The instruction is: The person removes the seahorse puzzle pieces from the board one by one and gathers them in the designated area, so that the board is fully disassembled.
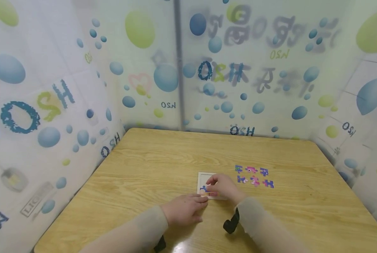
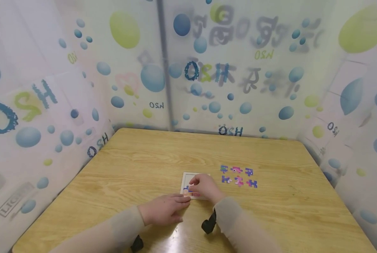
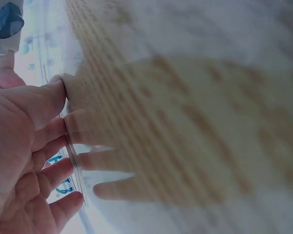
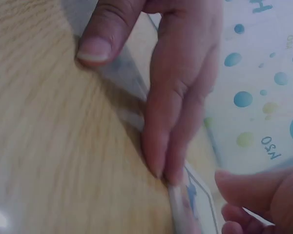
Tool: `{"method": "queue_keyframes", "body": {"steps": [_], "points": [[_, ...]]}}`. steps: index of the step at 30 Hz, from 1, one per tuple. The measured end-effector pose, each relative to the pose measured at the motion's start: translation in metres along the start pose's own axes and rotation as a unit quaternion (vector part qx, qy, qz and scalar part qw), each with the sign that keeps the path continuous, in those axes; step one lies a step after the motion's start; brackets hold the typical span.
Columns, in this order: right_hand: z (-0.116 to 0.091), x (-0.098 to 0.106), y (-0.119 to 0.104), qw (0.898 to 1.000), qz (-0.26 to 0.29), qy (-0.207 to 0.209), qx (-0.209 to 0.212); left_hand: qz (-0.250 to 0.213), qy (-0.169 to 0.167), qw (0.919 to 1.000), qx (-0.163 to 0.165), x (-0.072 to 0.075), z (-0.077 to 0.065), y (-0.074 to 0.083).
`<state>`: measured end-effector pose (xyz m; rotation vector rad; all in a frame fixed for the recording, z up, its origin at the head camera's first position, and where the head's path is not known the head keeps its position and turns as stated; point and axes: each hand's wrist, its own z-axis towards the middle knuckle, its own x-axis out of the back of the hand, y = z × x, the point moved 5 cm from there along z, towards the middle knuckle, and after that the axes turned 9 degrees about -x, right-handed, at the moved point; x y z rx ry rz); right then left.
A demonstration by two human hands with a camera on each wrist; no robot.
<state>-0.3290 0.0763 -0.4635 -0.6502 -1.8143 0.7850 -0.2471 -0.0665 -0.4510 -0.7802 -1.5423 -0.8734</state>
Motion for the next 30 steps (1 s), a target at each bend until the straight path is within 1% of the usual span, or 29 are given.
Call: {"method": "queue_keyframes", "body": {"steps": [5, 7, 11, 16, 20, 23, 30], "points": [[0.001, -0.012, -0.003, 1.000, 0.013, 0.013, -0.005, 0.005, 0.002, 1.0000, -0.008, -0.001, 0.001, -0.001], [0.001, -0.014, -0.003, 1.000, 0.000, 0.023, 0.003, 0.005, 0.001, 1.0000, -0.008, -0.001, 0.001, -0.001], [0.002, -0.016, -0.003, 0.999, -0.018, 0.030, 0.010, 0.010, -0.002, 0.9999, -0.002, 0.000, 0.001, 0.000], [0.003, -0.019, -0.002, 0.999, -0.026, 0.031, 0.008, 0.025, -0.007, 0.9997, 0.005, 0.001, 0.000, 0.001], [0.002, -0.021, -0.003, 0.999, -0.017, 0.030, -0.001, 0.035, -0.009, 0.9993, 0.009, 0.001, 0.000, 0.001], [0.001, -0.021, -0.003, 0.999, -0.010, 0.028, -0.012, 0.033, -0.007, 0.9994, 0.008, 0.001, 0.000, 0.001], [0.004, -0.021, -0.001, 1.000, -0.011, 0.023, -0.016, 0.025, -0.003, 0.9997, 0.001, 0.002, 0.001, 0.001]]}}
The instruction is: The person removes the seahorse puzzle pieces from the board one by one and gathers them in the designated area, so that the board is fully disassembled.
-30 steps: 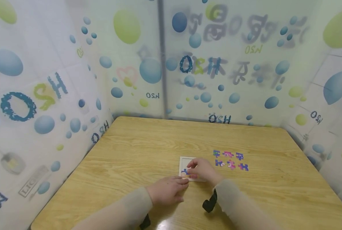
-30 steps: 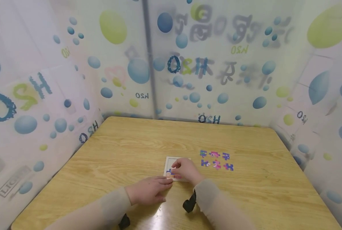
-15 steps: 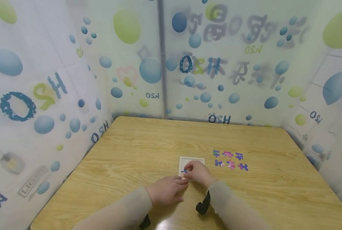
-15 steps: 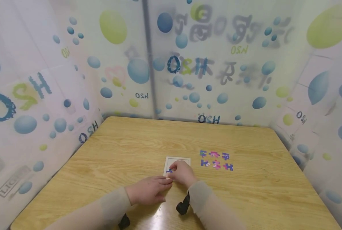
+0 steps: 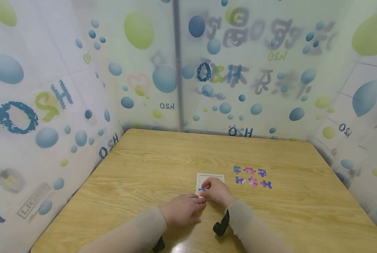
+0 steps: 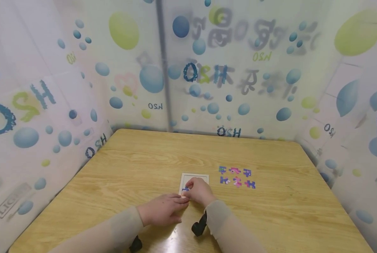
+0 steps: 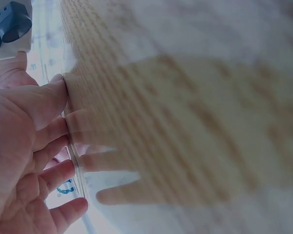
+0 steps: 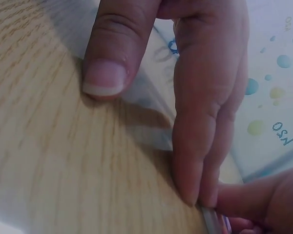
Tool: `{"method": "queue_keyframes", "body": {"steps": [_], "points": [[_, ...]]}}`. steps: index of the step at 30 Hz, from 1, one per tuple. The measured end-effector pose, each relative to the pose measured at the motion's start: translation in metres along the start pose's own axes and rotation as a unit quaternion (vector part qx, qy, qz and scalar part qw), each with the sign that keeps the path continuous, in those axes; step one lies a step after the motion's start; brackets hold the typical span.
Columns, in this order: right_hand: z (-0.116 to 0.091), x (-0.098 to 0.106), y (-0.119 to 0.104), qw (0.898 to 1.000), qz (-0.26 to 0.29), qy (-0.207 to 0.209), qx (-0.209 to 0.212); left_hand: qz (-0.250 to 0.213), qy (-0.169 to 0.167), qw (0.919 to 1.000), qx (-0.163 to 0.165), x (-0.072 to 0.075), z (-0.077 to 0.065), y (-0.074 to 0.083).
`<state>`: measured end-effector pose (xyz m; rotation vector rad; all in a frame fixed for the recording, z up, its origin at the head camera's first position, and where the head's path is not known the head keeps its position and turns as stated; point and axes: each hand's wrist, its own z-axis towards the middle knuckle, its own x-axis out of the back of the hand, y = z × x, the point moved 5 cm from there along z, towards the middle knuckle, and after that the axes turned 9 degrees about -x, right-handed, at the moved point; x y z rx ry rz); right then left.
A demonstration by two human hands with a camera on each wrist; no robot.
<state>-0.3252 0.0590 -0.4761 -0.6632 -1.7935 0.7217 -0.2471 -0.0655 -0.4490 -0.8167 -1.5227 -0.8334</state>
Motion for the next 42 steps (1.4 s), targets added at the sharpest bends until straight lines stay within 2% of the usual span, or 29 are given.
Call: {"method": "queue_keyframes", "body": {"steps": [10, 18, 23, 32, 42], "points": [[0.0020, -0.0002, 0.0016, 0.999, 0.025, -0.019, 0.015, 0.001, 0.008, 1.0000, -0.002, -0.0018, -0.0009, -0.0002], [0.0023, -0.0004, 0.0026, 0.998, 0.054, -0.022, 0.008, -0.002, 0.008, 1.0000, 0.000, -0.0017, -0.0010, 0.0000], [0.0036, -0.0004, 0.0034, 0.998, 0.056, -0.024, 0.002, -0.006, 0.006, 1.0000, 0.003, -0.0018, -0.0013, 0.0001], [0.0034, -0.0003, 0.0012, 0.998, 0.056, -0.026, 0.020, 0.002, 0.008, 1.0000, 0.000, -0.0006, -0.0017, 0.0008], [0.0006, 0.0005, 0.0016, 0.996, 0.077, -0.040, 0.008, -0.003, 0.000, 1.0000, 0.008, -0.0005, -0.0013, 0.0013]]}}
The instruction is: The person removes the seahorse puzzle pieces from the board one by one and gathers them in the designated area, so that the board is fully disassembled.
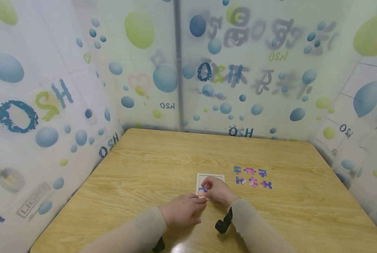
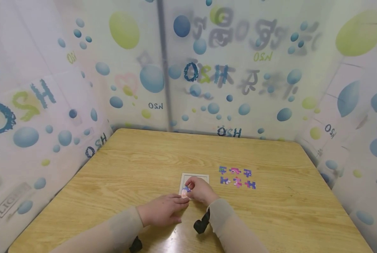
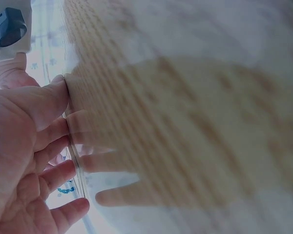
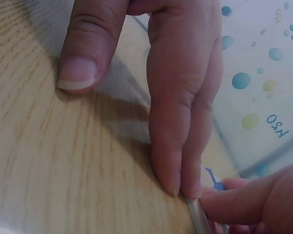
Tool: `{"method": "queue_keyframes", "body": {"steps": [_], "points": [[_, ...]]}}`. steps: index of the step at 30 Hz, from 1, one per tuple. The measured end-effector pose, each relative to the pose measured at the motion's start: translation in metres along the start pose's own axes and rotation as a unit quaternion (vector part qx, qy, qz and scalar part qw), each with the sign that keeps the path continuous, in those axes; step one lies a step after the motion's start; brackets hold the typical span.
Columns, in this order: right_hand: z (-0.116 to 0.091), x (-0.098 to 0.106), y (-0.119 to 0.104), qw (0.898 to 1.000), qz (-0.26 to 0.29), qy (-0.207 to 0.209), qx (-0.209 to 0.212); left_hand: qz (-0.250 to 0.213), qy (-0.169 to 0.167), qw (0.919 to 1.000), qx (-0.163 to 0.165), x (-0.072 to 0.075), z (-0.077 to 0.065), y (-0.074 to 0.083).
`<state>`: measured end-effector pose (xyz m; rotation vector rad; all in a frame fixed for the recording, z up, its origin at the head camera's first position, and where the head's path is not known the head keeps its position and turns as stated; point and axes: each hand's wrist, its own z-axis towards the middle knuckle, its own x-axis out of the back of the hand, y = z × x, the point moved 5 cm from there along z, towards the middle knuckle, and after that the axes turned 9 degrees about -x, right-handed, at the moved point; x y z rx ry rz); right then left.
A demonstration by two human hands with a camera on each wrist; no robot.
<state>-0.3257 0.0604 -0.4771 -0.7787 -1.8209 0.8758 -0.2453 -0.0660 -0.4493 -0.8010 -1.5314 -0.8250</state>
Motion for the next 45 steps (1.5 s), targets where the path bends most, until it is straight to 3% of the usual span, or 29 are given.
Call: {"method": "queue_keyframes", "body": {"steps": [31, 45], "points": [[0.0054, -0.0003, 0.0067, 0.999, 0.029, -0.006, -0.020, -0.003, 0.009, 0.9999, -0.006, -0.0016, 0.0006, -0.0018], [0.0046, 0.0032, 0.0060, 0.996, 0.077, -0.021, -0.032, -0.026, 0.001, 0.9997, -0.002, -0.0018, 0.0011, -0.0032]]}}
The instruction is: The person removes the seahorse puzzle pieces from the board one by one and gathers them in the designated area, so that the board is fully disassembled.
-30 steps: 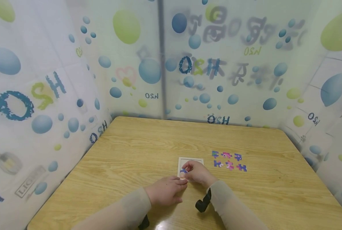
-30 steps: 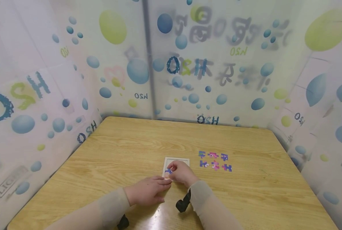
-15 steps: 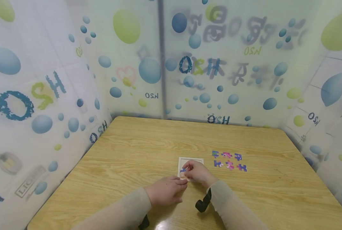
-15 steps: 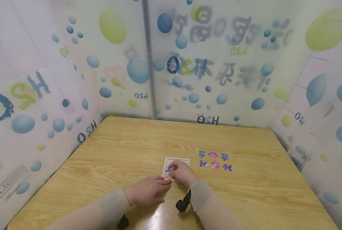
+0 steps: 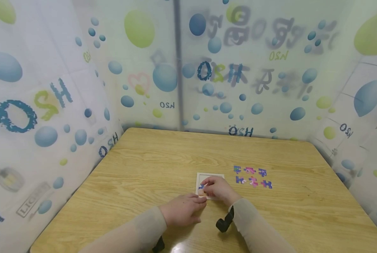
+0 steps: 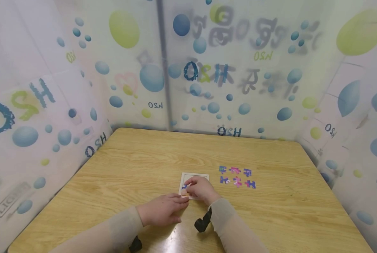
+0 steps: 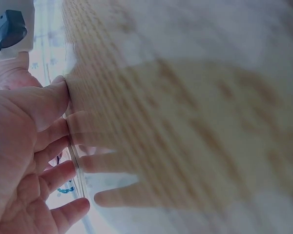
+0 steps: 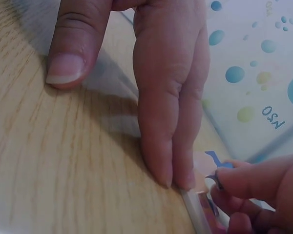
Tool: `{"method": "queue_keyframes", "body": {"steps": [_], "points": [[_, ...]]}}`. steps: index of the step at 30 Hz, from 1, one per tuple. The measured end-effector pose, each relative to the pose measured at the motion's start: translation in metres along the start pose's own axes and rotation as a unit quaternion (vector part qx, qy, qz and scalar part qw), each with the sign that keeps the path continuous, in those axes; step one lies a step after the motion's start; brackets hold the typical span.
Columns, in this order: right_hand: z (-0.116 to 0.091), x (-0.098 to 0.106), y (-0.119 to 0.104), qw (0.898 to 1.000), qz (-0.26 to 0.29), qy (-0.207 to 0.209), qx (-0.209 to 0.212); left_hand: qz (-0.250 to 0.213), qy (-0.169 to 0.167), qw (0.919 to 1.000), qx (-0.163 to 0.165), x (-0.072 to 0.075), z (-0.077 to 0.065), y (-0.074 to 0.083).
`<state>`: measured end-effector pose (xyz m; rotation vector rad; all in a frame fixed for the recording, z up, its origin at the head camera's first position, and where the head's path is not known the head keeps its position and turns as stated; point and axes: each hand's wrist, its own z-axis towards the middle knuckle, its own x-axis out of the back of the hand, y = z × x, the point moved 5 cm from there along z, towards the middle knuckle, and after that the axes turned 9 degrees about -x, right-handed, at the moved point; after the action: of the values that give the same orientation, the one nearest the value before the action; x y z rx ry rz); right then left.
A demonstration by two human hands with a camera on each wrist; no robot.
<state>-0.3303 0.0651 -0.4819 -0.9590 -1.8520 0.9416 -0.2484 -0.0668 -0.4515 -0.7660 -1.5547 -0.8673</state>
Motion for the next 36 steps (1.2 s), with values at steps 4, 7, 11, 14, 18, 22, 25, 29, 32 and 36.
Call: {"method": "queue_keyframes", "body": {"steps": [4, 7, 11, 14, 18, 22, 25, 29, 32, 36], "points": [[0.0002, 0.0005, -0.0004, 1.000, 0.004, -0.001, -0.002, -0.004, -0.003, 1.0000, 0.008, -0.0002, -0.0002, -0.0005], [0.0007, 0.0011, 0.0000, 1.000, 0.000, -0.002, -0.003, -0.004, -0.004, 0.9999, 0.011, -0.0003, -0.0004, -0.0006], [0.0018, 0.0016, 0.0004, 1.000, -0.007, -0.001, 0.000, -0.004, -0.004, 0.9999, 0.012, -0.0004, -0.0001, -0.0007], [0.0025, 0.0018, 0.0006, 1.000, -0.010, -0.001, -0.001, -0.005, -0.003, 0.9999, 0.010, -0.0003, 0.0000, -0.0009], [0.0027, 0.0029, 0.0008, 1.000, -0.013, -0.004, -0.005, -0.007, 0.000, 1.0000, 0.006, 0.0001, 0.0002, -0.0011], [0.0026, 0.0031, 0.0011, 1.000, -0.014, -0.011, -0.005, -0.011, -0.003, 0.9999, 0.007, -0.0006, 0.0002, -0.0016], [0.0029, 0.0032, 0.0019, 1.000, -0.014, -0.017, -0.004, -0.013, -0.004, 0.9999, 0.007, -0.0005, -0.0002, -0.0015], [0.0035, 0.0038, 0.0031, 1.000, -0.009, -0.022, -0.006, -0.013, -0.004, 0.9999, 0.006, -0.0001, -0.0004, -0.0012], [0.0035, 0.0039, 0.0028, 1.000, -0.004, -0.022, -0.004, -0.011, -0.002, 0.9999, 0.003, 0.0000, -0.0005, -0.0009], [0.0035, 0.0034, 0.0023, 1.000, -0.007, -0.017, -0.002, -0.008, 0.002, 1.0000, -0.002, 0.0001, -0.0004, -0.0005]]}}
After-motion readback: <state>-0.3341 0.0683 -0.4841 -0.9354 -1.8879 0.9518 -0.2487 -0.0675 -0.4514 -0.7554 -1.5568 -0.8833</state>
